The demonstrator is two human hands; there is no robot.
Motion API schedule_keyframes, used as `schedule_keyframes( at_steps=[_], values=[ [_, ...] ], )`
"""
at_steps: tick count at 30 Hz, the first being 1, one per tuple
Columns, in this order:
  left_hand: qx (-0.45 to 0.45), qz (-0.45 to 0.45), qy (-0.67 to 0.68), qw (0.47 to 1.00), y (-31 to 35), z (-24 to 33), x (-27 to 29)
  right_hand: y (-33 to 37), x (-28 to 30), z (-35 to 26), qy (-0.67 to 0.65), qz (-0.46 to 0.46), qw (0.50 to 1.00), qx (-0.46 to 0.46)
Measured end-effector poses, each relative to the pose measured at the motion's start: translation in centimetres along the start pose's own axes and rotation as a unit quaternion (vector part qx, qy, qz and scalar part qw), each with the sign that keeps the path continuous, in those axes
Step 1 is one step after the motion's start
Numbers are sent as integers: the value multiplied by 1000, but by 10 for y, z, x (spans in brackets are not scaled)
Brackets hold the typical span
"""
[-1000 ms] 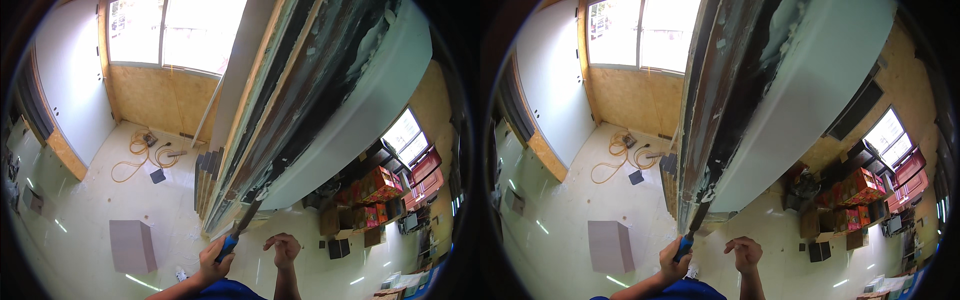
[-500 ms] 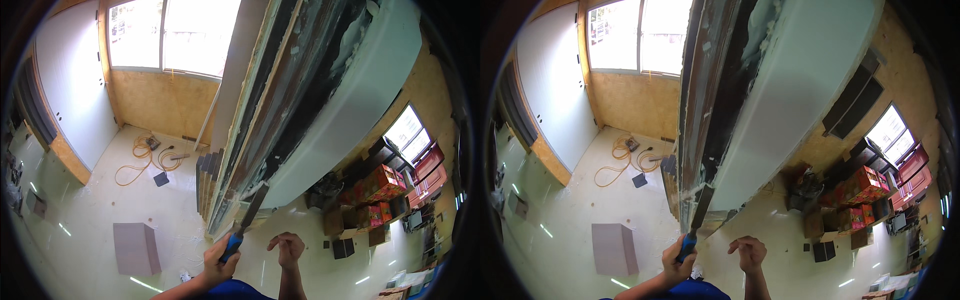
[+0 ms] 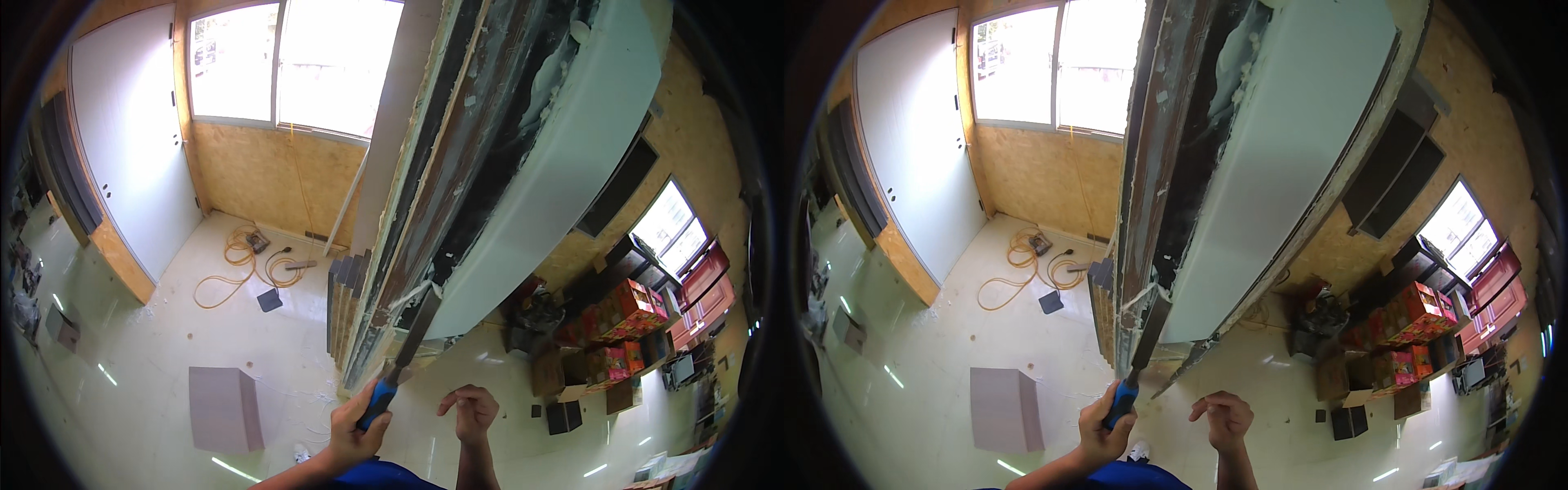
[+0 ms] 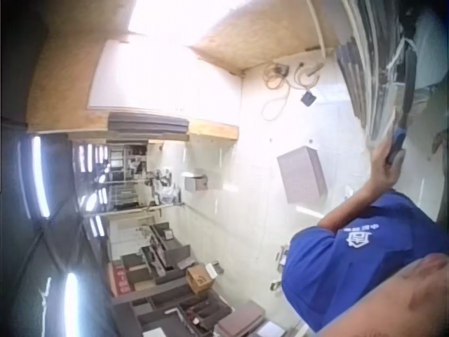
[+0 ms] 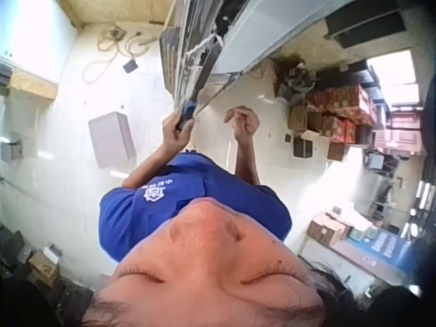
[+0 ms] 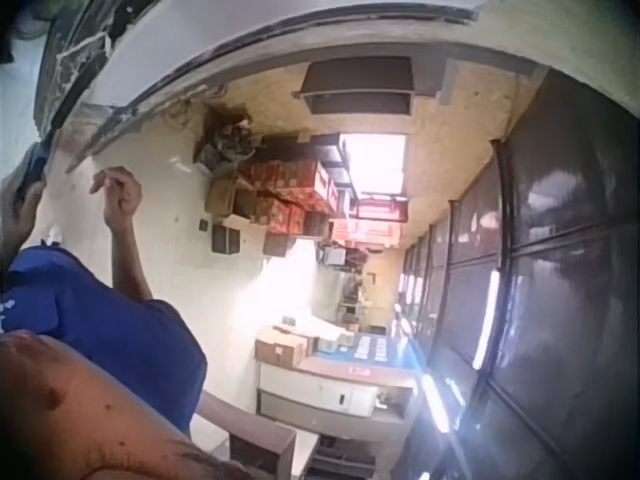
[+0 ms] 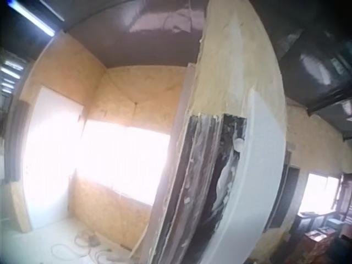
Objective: The person uses a blue-handled scraper to remove adhesive residue from the edge of a large panel. They repeatedly scrape along the seam and wipe away residue with their hand.
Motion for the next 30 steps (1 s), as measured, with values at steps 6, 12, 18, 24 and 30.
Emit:
schedule_keyframes(
  at_steps=[6, 12, 18, 24, 30],
  values=[
    [-43, 0, -47, 998, -13, 7, 3, 2, 3, -1, 4, -6, 1000, -1],
    [59, -14, -3, 998, -3, 18, 6, 5, 7, 2, -17, 12, 1000, -15],
    [21, 0, -22, 1000, 2, 23, 5, 4, 6, 0, -16, 8, 1000, -14],
    [117, -52, 41, 991, 7, 22, 5, 7, 7, -1, -25, 7, 1000, -16],
    [108, -22, 54, 992, 13, 16, -5, 7, 4, -11, -3, -4, 1000, -6]
  ],
)
Point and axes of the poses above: each hand's wrist, its own y-axis away from the middle knuckle, its own x-axis out of the back of the hand, z = x × y, the point moved 3 cm from there along -y, towards the middle knuckle, and after that the axes turned 9 degrees about x, right-handed, at the moved point
